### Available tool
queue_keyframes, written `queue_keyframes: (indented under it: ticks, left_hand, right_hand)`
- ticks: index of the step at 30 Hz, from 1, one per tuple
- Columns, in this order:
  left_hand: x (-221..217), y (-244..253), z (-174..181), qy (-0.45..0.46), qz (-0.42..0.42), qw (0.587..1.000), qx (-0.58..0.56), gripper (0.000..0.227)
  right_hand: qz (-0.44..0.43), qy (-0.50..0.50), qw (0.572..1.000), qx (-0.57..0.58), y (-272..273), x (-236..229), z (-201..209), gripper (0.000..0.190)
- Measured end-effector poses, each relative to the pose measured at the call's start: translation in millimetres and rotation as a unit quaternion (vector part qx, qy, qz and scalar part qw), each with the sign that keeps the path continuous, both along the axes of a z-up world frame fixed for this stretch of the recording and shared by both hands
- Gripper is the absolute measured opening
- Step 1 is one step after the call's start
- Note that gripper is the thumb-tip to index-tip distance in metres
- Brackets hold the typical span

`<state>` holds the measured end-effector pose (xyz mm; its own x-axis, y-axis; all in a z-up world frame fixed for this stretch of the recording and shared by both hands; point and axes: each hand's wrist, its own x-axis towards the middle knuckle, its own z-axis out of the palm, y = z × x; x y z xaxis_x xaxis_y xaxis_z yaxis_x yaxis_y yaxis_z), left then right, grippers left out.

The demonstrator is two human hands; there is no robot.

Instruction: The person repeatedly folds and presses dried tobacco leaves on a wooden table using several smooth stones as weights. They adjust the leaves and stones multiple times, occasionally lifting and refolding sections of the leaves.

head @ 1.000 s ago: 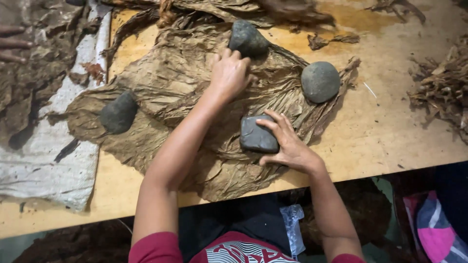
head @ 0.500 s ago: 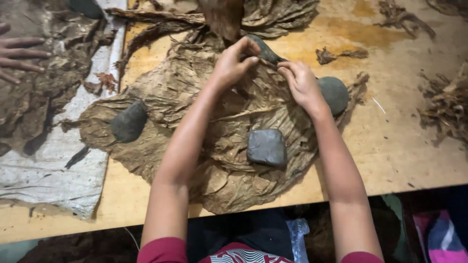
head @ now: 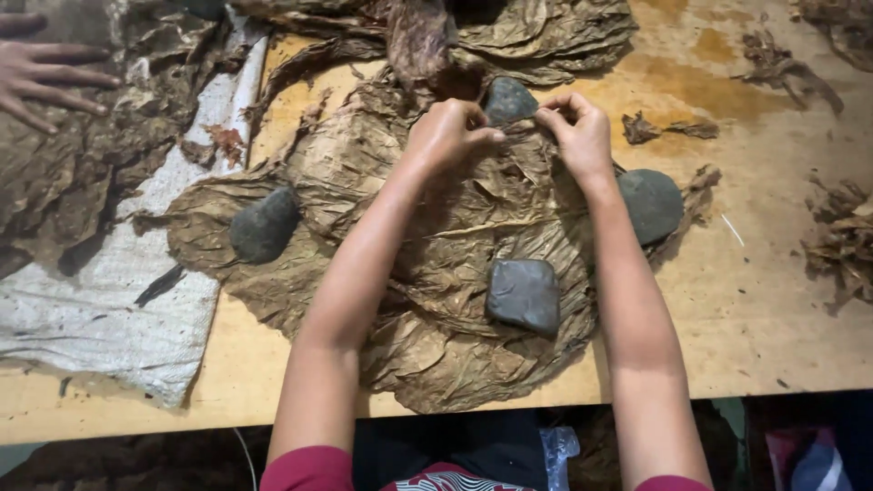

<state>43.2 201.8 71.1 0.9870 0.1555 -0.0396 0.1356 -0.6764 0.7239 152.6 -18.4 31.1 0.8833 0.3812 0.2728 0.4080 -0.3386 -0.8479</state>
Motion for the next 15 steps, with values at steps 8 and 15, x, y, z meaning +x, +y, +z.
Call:
queue_keyframes:
  ticks: [8, 15]
  left_hand:
    - [1, -18, -41, -0.087, 0.076, 0.992, -0.043, 0.027]
    - [-4, -23, -74, -0.115, 0.061, 0.991, -0.036, 0.029]
  right_hand:
    - [0.001, -0.116, 0.993, -0.023, 9, 15, -33, 0.020]
    - [0.008, -0.173, 0.969, -0.174, 22, 26, -33, 0.045]
